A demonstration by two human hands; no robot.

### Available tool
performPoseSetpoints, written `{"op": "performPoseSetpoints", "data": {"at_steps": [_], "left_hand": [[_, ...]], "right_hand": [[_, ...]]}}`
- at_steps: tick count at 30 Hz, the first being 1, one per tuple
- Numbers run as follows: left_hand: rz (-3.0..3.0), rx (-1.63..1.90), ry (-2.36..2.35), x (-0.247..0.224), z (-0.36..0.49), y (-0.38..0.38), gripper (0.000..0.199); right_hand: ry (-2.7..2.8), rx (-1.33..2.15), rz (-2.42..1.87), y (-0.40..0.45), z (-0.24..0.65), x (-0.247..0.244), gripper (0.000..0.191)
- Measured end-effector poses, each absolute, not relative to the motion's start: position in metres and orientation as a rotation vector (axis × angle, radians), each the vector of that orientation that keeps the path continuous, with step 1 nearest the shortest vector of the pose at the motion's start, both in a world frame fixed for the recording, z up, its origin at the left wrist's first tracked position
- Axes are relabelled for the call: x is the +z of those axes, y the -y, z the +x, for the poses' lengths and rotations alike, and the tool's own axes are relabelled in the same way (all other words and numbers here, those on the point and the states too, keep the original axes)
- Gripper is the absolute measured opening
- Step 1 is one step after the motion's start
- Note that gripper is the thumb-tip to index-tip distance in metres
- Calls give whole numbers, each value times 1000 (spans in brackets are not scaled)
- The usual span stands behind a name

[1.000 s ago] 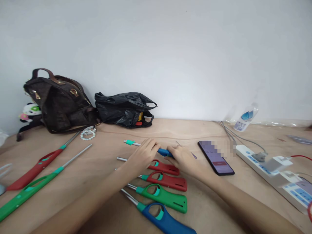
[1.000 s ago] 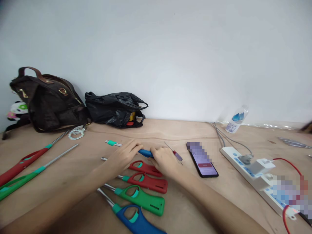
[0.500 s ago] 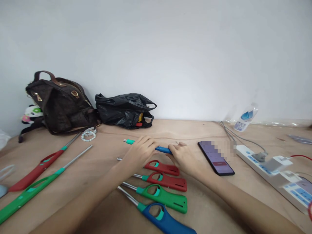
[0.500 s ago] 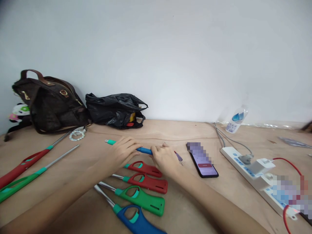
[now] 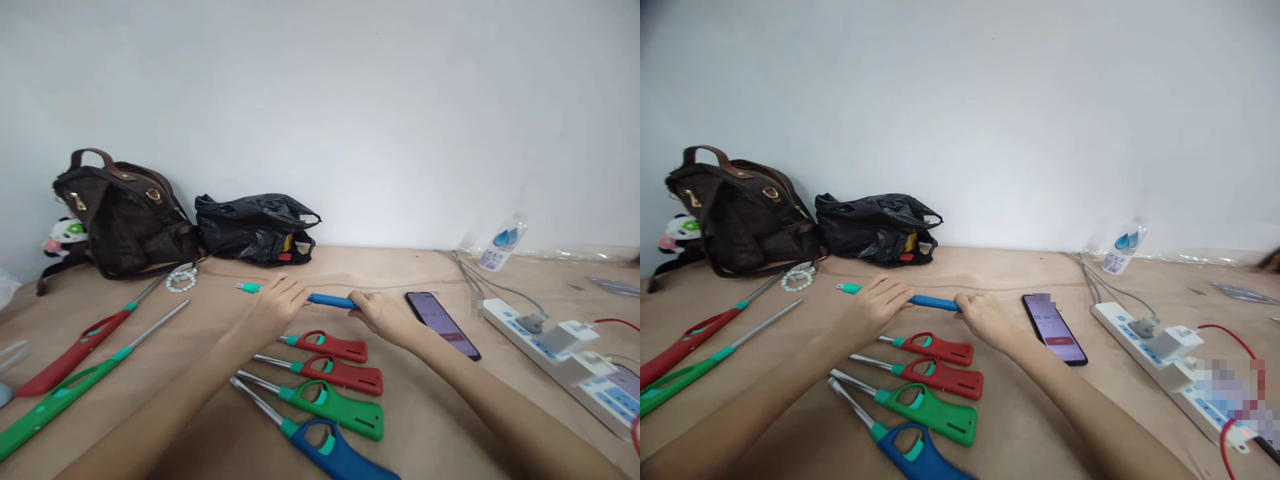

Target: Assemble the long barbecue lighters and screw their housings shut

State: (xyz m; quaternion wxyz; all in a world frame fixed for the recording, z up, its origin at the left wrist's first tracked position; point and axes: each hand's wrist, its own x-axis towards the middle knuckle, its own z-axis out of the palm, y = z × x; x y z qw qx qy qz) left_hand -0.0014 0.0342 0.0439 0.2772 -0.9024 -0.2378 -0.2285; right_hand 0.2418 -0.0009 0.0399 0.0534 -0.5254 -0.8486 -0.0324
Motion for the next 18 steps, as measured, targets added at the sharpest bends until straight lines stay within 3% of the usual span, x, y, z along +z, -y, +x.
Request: {"op": "performPoseSetpoints", "data": {"at_steps": [10, 18], "left_hand": [[-2464, -640, 649, 37, -5, -42, 28], [-2426, -634, 597, 30, -8, -47, 22]], "right_hand": [[2589, 148, -1486, -6, 253, 38, 8], [2641, -9, -1553, -5, 256, 42, 10]]}}
